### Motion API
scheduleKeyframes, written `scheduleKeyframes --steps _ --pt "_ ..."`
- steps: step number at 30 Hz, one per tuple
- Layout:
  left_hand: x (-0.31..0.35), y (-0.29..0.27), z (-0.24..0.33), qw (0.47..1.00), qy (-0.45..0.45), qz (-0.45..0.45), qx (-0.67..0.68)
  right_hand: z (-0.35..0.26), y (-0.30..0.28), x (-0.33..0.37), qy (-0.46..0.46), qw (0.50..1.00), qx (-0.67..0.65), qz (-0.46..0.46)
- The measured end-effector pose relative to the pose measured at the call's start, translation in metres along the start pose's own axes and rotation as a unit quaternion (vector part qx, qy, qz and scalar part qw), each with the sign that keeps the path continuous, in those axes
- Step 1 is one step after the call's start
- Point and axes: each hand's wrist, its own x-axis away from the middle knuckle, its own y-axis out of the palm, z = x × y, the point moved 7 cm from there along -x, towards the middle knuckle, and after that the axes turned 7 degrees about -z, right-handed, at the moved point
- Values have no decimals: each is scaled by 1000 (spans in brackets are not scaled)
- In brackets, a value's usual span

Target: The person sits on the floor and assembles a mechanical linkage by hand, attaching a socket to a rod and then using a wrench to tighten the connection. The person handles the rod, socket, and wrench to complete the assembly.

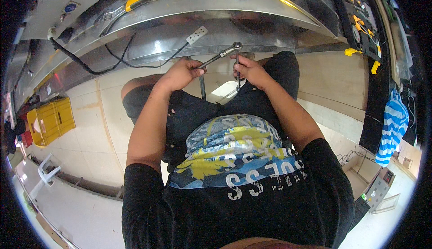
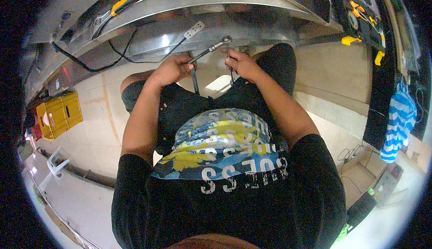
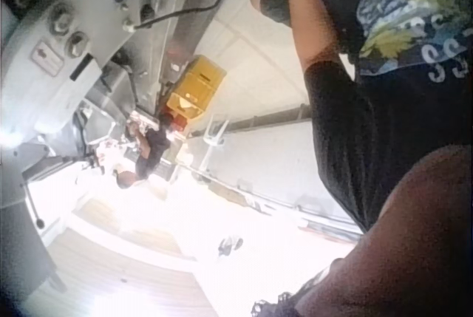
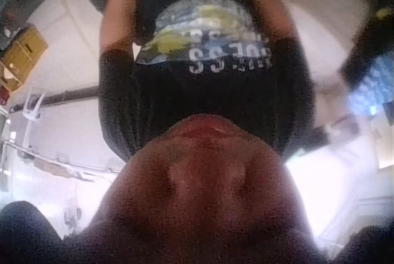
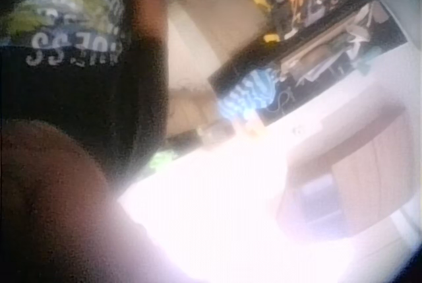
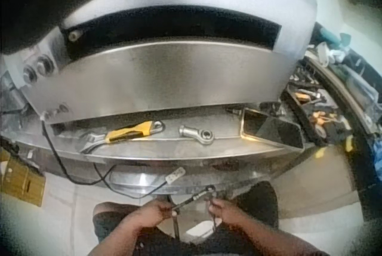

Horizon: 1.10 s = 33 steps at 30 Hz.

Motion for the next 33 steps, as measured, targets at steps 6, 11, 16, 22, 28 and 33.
scheduleKeyframes --steps 6,11,16,22,28,33 --pt "3 -3 -3 1000 7 15 -14 8 -1 -9 -3 1000 17 -12" --pt "1 -2 -9 998 63 20 7 11 7 -6 -11 1000 5 -22" --pt "2 -2 -4 998 57 28 -22 10 8 -1 32 998 55 -16" --pt "4 -3 -7 998 54 18 -26 5 8 4 -15 994 104 -5" --pt "9 0 -3 998 56 18 -38 12 6 8 -5 998 59 -17" --pt "12 1 0 994 65 43 -75 16 1 13 -1 999 53 9"
